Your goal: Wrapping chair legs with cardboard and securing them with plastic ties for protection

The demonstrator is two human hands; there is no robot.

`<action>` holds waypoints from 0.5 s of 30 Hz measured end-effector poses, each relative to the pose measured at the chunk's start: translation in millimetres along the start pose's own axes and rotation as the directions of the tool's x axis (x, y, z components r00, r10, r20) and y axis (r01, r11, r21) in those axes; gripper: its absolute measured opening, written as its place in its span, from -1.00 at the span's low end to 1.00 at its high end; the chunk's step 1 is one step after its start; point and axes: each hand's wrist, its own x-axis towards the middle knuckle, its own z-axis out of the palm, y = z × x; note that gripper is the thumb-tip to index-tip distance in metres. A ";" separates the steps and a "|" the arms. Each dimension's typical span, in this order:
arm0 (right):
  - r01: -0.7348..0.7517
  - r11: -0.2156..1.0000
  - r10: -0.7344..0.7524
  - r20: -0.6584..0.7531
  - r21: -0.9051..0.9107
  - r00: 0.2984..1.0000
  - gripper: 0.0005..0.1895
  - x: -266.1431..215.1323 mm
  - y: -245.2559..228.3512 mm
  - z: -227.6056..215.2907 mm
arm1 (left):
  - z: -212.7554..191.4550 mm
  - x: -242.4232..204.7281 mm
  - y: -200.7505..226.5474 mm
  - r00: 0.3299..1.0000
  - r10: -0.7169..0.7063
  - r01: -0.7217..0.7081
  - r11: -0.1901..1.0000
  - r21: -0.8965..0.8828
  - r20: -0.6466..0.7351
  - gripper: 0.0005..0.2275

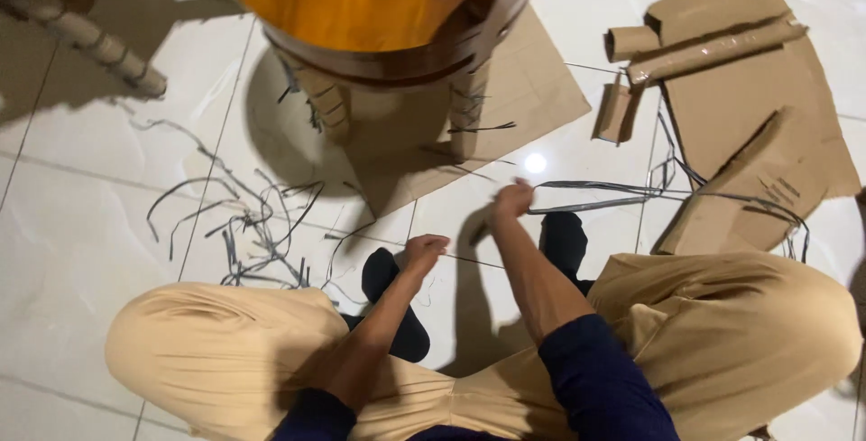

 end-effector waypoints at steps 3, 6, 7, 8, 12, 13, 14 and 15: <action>-0.135 0.987 0.157 -0.406 0.083 0.900 -0.73 48.8 6.2 -27.6 | -6.1 54.3 -21.1 0.992 -0.023 0.050 0.972 0.229 -0.120 -0.84; 0.073 0.637 0.396 -0.407 0.767 0.823 -0.76 90.4 0.3 -26.9 | -18.7 57.3 42.8 0.972 0.075 -0.019 0.970 0.244 -0.223 -0.78; 0.110 0.649 0.339 -0.415 0.753 0.844 -0.78 109.8 2.8 -17.1 | -22.6 48.3 73.1 0.952 0.134 -0.083 0.978 0.189 -0.274 -0.74; 0.106 0.644 0.351 -0.415 0.758 0.839 -0.78 100.9 -9.4 -17.0 | -20.3 65.6 81.3 0.954 0.139 -0.086 0.976 0.199 -0.264 -0.74; 0.323 0.648 -0.075 -0.363 0.690 0.929 -0.93 29.0 -78.1 -51.2 | -28.8 77.1 168.1 0.867 0.442 -0.453 0.892 0.007 -0.229 -0.66; 0.347 0.576 -0.269 -0.229 0.740 0.935 -0.83 2.9 -99.0 -70.9 | -32.9 65.3 204.2 0.871 0.421 -0.421 0.905 0.056 -0.253 -0.62; 0.352 0.569 -0.265 -0.239 0.743 0.934 -0.83 14.9 -102.9 -60.4 | -35.6 97.2 197.7 0.869 0.431 -0.430 0.901 0.058 -0.245 -0.62; 0.290 0.592 -0.365 -0.071 0.752 0.928 -0.88 26.5 -107.2 -50.1 | -38.5 129.0 191.8 0.805 0.558 -0.480 0.811 0.333 -0.199 -0.73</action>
